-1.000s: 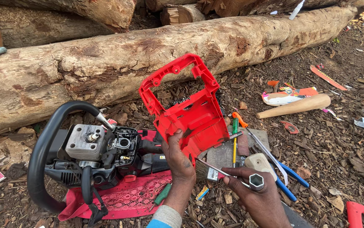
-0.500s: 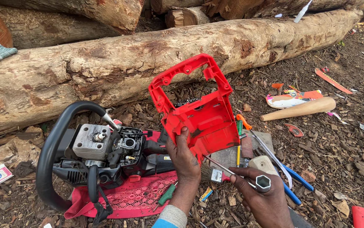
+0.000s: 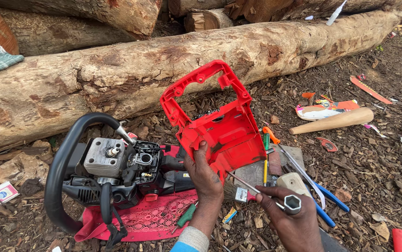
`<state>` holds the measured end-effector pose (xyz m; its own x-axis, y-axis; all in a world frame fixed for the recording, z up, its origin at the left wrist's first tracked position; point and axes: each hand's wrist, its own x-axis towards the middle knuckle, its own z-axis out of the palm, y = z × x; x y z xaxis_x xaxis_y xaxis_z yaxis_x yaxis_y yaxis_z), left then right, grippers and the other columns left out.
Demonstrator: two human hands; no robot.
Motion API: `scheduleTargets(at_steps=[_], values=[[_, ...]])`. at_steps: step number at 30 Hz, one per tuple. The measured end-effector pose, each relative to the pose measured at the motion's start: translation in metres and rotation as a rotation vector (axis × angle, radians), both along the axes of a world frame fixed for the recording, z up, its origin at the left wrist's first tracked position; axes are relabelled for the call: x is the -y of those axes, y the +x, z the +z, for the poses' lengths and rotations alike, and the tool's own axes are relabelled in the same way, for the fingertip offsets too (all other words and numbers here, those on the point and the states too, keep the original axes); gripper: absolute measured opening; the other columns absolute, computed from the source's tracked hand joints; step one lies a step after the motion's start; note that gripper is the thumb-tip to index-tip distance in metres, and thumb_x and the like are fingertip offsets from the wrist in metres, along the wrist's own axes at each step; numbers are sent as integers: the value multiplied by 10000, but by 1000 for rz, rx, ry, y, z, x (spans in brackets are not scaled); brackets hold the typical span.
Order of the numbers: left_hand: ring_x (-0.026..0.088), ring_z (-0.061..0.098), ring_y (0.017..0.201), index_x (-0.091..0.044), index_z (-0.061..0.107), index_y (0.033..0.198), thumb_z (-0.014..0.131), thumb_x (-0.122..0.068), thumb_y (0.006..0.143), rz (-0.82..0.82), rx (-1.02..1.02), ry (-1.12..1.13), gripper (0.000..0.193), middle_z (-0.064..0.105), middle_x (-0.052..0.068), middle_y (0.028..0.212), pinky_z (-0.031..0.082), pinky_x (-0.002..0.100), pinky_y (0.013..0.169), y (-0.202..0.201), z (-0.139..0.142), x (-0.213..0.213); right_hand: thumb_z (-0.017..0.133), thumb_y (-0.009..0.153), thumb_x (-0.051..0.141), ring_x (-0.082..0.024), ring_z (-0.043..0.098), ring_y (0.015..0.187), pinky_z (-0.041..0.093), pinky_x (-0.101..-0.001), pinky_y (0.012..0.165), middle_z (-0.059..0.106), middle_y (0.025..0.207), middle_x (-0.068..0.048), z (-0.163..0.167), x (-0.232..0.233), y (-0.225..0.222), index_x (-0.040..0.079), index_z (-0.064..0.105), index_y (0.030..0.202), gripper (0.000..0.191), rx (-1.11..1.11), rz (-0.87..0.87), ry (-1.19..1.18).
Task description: The person is repairing a red plastic chainsaw part using a metal tool. They repeatedly scrape and clean the interior surfaces of the part while holding it in their hands.
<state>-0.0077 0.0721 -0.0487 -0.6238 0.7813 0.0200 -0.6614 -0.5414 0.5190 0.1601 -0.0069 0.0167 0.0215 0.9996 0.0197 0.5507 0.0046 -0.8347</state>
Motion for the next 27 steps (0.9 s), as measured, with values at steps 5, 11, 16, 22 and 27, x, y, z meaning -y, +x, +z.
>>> scheduleTargets(at_steps=[5,11,16,22,27], values=[[239,585,1225,-40,510,1344,585,-279,968,-15,25,-26,451,522,112,1296,517,439,1038,-2,3,1,811,854,210,-89,507,416,386,-297,383,615,495,-17,-5,-1,1,59,842,1031,234,-85,-49,-32],[242,588,1237,-38,497,1334,582,-257,973,-3,60,5,431,544,134,1301,515,440,1055,-1,-1,0,824,841,206,-89,504,386,365,-289,378,614,449,-19,-5,-2,5,57,841,1016,231,-9,-20,9],[239,576,1247,1,523,1349,564,-263,1007,39,-69,10,434,501,117,1313,490,434,1070,-1,-10,-3,822,855,200,-113,444,361,322,-312,367,538,443,-40,-3,0,3,44,828,999,213,-102,-48,-116],[261,536,1303,-22,514,1375,517,-210,1041,138,-329,-55,383,426,133,1361,495,443,1100,3,-36,-7,813,869,195,-114,427,354,326,-313,357,524,446,-32,-1,0,0,27,848,998,215,-153,-90,-157],[323,505,1343,-29,506,1413,479,-108,1100,551,-1125,-167,325,407,209,1432,464,417,1126,4,-59,-4,812,872,173,-124,356,355,249,-333,342,458,458,-49,2,-3,0,-35,819,978,233,-248,-138,-250]])
